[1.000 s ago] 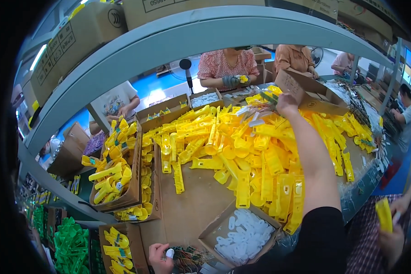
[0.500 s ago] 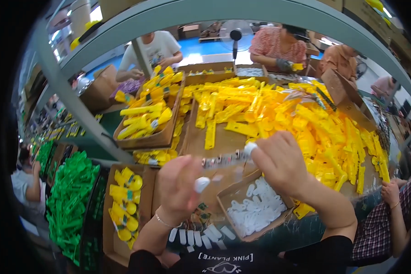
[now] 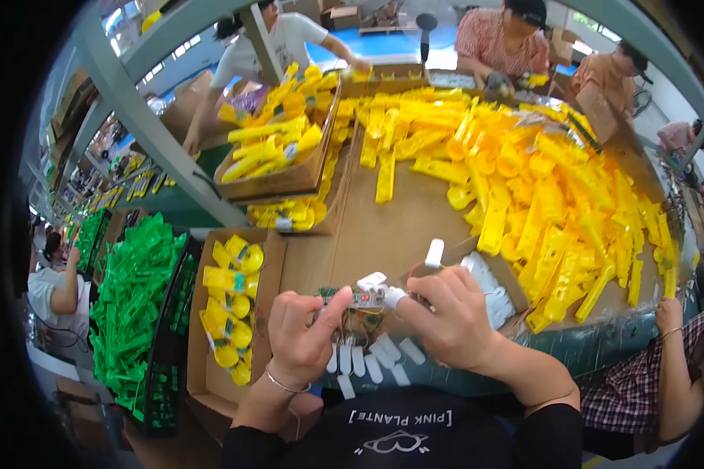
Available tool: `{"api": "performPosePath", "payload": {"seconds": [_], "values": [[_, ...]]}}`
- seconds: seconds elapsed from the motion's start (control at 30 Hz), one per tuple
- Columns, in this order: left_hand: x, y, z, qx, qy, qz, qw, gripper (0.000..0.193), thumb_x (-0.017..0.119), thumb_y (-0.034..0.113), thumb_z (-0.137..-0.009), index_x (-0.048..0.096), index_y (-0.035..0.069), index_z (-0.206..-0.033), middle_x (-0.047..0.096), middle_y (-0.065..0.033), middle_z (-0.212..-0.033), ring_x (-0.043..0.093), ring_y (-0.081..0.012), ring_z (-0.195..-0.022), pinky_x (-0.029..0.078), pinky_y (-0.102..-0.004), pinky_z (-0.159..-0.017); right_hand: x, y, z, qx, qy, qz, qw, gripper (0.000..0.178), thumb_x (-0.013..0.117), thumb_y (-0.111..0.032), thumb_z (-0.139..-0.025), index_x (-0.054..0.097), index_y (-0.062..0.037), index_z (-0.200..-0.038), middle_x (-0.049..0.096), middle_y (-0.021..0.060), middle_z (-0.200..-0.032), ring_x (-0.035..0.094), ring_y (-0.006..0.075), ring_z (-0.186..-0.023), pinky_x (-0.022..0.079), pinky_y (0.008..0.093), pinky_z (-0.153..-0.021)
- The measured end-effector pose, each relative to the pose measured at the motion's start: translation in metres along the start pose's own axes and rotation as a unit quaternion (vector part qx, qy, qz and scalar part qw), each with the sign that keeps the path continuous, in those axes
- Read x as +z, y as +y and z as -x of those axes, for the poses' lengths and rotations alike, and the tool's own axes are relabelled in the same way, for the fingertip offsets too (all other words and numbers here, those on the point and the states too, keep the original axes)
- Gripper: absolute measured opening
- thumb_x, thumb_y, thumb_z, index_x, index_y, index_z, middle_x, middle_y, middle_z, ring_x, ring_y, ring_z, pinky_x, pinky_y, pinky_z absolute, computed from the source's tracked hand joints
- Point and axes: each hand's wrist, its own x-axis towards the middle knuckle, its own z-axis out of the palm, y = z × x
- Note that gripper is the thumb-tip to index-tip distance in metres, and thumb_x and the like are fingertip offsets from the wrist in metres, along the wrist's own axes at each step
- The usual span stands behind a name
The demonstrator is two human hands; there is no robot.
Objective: Assembling internal electronic components and caps into yellow plastic flashlight housings on a factory assembly line.
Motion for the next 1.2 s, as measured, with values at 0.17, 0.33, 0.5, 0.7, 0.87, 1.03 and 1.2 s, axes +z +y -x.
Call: {"api": "performPosePath", "payload": {"seconds": [0.17,0.33,0.5,0.7,0.87,1.03,1.2], "values": [[-0.012,-0.004,0.007,-0.056,0.062,0.072,0.994,0.049,0.058,-0.003,-0.061,0.063,0.005,-0.109,0.049,-0.0068,-0.081,0.049,-0.0235,-0.07,0.043,-0.0319,-0.062,0.003,-0.013,0.001,-0.004,0.038,0.004,0.999,0.022,0.065,0.001,-0.059,0.057,-0.001,-0.079,0.055,0.0114,-0.082,0.048,0.0244,-0.06,0.036,0.035,-0.052],[-0.021,-0.009,0.016,-0.075,0.022,0.115,0.99,0.051,0.058,-0.012,-0.056,0.065,0.004,-0.104,0.049,-0.0076,-0.079,0.049,-0.0228,-0.069,0.041,-0.0301,-0.058,0.014,-0.018,0.009,0.006,0.03,-0.031,0.999,0.024,0.063,0.004,-0.059,0.055,0.0002,-0.082,0.056,0.0123,-0.082,0.048,0.0251,-0.059,0.036,0.0354,-0.052],[-0.021,-0.007,0.028,-0.069,-0.06,0.078,0.993,0.048,0.055,-0.01,-0.054,0.068,0.007,-0.096,0.047,-0.0063,-0.073,0.049,-0.022,-0.065,0.04,-0.0317,-0.052,0.016,-0.026,0.014,0.025,0.01,-0.063,0.998,0.023,0.058,0.006,-0.06,0.055,0.0,-0.082,0.057,0.0111,-0.08,0.049,0.0257,-0.06,0.037,0.0351,-0.052],[-0.039,-0.006,0.035,-0.064,-0.044,0.104,0.992,0.038,0.057,-0.008,-0.053,0.068,0.004,-0.087,0.046,-0.0059,-0.066,0.048,-0.0221,-0.06,0.037,-0.0292,-0.049,0.011,-0.03,0.024,0.069,-0.109,-0.144,0.981,0.032,0.062,0.002,-0.059,0.057,-0.0007,-0.09,0.056,0.01,-0.082,0.053,0.0281,-0.068,0.043,0.0365,-0.061],[-0.046,-0.006,0.017,-0.059,-0.036,0.092,0.993,0.029,0.061,-0.002,-0.056,0.064,0.001,-0.085,0.046,-0.0066,-0.071,0.05,-0.0243,-0.064,0.042,-0.0327,-0.053,-0.004,-0.033,0.001,0.099,-0.189,-0.171,0.962,0.041,0.063,-0.004,-0.059,0.055,-0.0003,-0.099,0.053,0.0133,-0.095,0.053,0.0292,-0.087,0.043,0.0375,-0.073],[-0.011,-0.022,0.039,-0.041,-0.016,0.064,0.997,0.031,0.059,-0.003,-0.057,0.063,-0.001,-0.088,0.047,-0.0082,-0.077,0.05,-0.0252,-0.07,0.045,-0.0342,-0.059,0.017,-0.026,0.001,0.107,-0.152,-0.052,0.981,0.066,0.078,-0.015,-0.056,0.051,0.0025,-0.113,0.047,0.0187,-0.116,0.049,0.0346,-0.105,0.039,0.0409,-0.089],[0.008,-0.029,0.045,-0.032,-0.019,0.058,0.998,0.03,0.06,-0.002,-0.058,0.063,-0.001,-0.088,0.047,-0.0074,-0.077,0.05,-0.0237,-0.068,0.045,-0.0324,-0.057,0.027,0.008,-0.022,0.2,-0.158,-0.127,0.959,0.064,0.078,-0.02,-0.059,0.051,0.0026,-0.113,0.052,0.0157,-0.112,0.052,0.033,-0.102,0.041,0.0395,-0.087]]}}
